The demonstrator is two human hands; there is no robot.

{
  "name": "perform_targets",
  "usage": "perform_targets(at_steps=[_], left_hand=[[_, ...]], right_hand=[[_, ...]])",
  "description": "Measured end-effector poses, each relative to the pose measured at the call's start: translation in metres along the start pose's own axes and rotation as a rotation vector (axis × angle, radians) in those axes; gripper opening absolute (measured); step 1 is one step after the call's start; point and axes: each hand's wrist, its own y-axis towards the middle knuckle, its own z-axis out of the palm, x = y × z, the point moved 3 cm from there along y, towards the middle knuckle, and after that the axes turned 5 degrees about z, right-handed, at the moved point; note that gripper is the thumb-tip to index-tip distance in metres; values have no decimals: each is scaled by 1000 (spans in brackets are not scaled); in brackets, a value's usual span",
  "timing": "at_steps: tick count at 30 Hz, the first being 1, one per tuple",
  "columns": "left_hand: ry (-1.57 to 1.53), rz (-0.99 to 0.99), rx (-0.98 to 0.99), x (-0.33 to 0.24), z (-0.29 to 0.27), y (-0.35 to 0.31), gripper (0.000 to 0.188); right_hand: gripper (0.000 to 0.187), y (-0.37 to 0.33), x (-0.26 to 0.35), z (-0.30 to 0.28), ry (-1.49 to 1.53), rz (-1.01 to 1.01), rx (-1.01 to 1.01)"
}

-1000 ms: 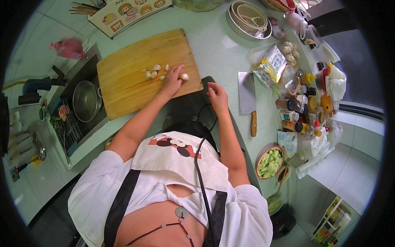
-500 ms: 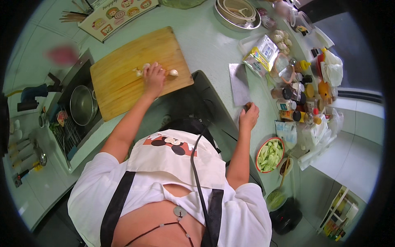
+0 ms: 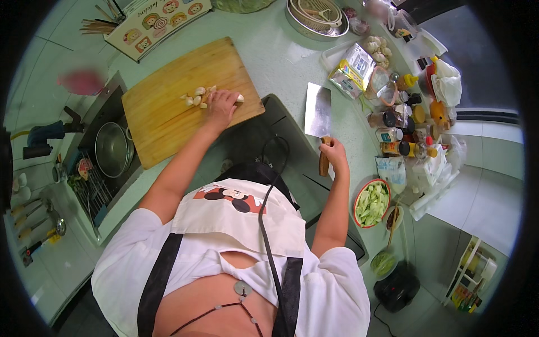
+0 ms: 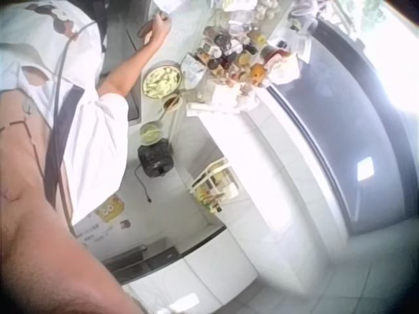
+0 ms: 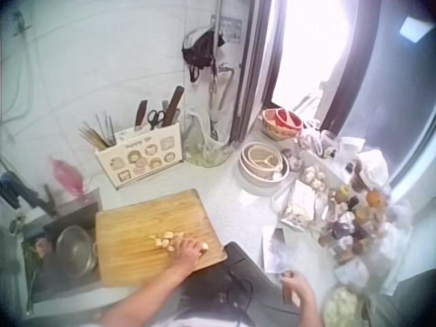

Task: The person peels several cloves of garlic by hand and then chops them into smaller pieces using a cleaver on a wooden cutting board.

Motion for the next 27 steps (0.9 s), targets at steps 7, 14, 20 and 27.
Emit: perform_targets(at_steps=[7,14,20,27], left_hand=[[-26,-102,-19,-4,-2,-2,36],[52,-65,-92,10,-1,-16,35],[233,-28,-84,58,1,-34,30],[61,-7,-86,49,-38,-55,33]], right_hand=[[26,-54,70,24,285,-210,-174],[49,-84,118,70,99,-507,-140],[48,-93,123,109,-237,-459,-242],[45,-99,108,133,-252,-415,-400]])
